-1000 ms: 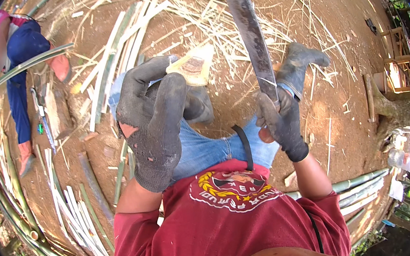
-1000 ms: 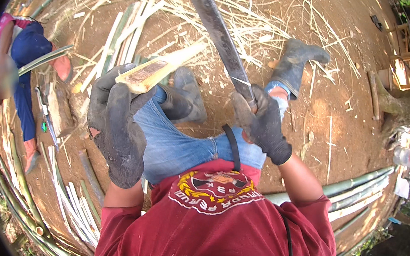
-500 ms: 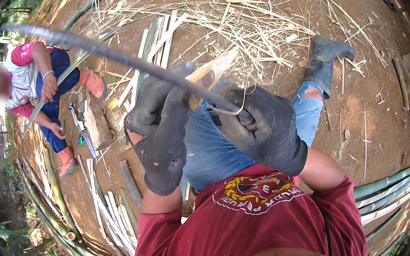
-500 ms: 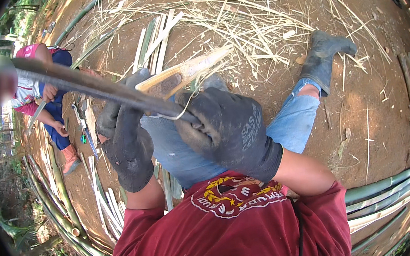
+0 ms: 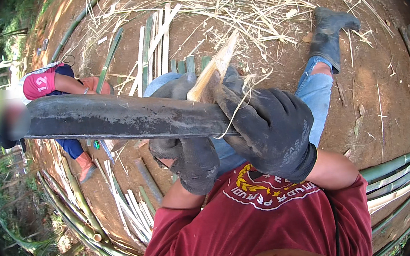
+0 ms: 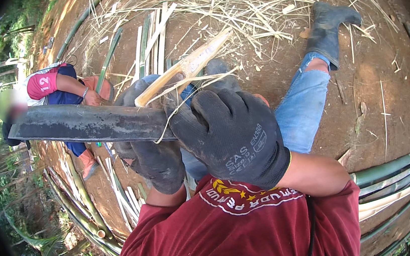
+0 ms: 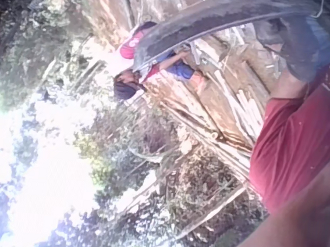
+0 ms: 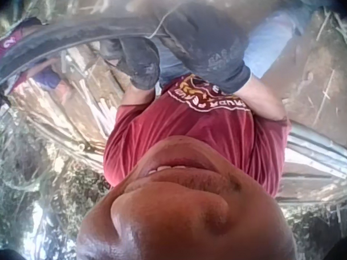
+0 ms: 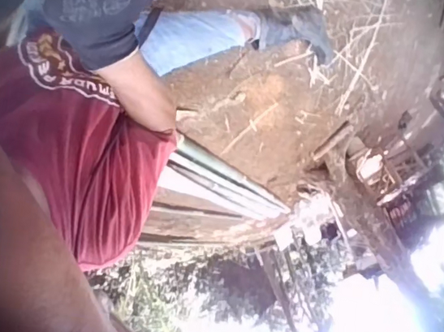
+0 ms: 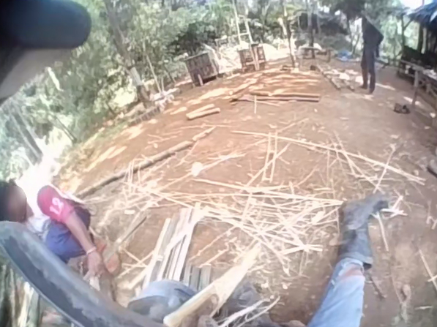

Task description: The person sits on the ground and uses a large knife to split bamboo poles into thin strips. They repeatedly hold the bamboo against their leg and strike it with the knife to separate the material. Another person is visible in the background performing a similar task.

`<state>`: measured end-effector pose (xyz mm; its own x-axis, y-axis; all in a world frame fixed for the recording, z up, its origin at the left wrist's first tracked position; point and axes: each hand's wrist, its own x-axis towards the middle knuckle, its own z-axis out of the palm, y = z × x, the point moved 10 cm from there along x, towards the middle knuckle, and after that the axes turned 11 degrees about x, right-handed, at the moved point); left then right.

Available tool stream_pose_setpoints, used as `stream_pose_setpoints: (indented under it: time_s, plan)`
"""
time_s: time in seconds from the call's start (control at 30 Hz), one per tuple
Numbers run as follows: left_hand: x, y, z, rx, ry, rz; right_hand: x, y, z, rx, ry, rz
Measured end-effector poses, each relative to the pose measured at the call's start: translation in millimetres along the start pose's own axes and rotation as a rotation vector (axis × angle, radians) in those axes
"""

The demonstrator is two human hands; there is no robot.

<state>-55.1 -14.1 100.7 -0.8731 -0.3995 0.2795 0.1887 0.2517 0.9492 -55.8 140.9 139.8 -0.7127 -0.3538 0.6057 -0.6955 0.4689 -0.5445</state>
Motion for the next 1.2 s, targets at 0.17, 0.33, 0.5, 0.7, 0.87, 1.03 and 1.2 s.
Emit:
stream_pose_setpoints:
  time_s: [0.17, 0.33, 0.5, 0.7, 0.87, 1.03, 1.2]
  plan:
    - [-2, 4, 2, 0.062, -0.023, 0.149, 1, -4, -8, -0.055, 0.009, -0.014]
    - [-7, 3, 6, 0.065, -0.081, 0.175, 4, -5, -16, -0.226, -0.073, 0.056]
    - [-7, 3, 7, 0.04, -0.035, 0.156, 1, -4, -16, -0.164, -0.037, 0.034]
    - [-12, 5, 4, -0.061, 0.044, 0.036, -2, 3, -12, -0.072, -0.024, 0.103]
    - [-18, -1, -1, -0.077, 0.076, 0.079, -5, 6, -5, 0.016, -0.033, 0.098]
    - [-22, -4, 0, 0.078, -0.001, 0.065, -8, 9, 0, 0.056, -0.098, 0.097]
    - [-24, 6, 0, 0.088, -0.019, 0.04, -6, 11, 0, 0.141, -0.148, 0.144]
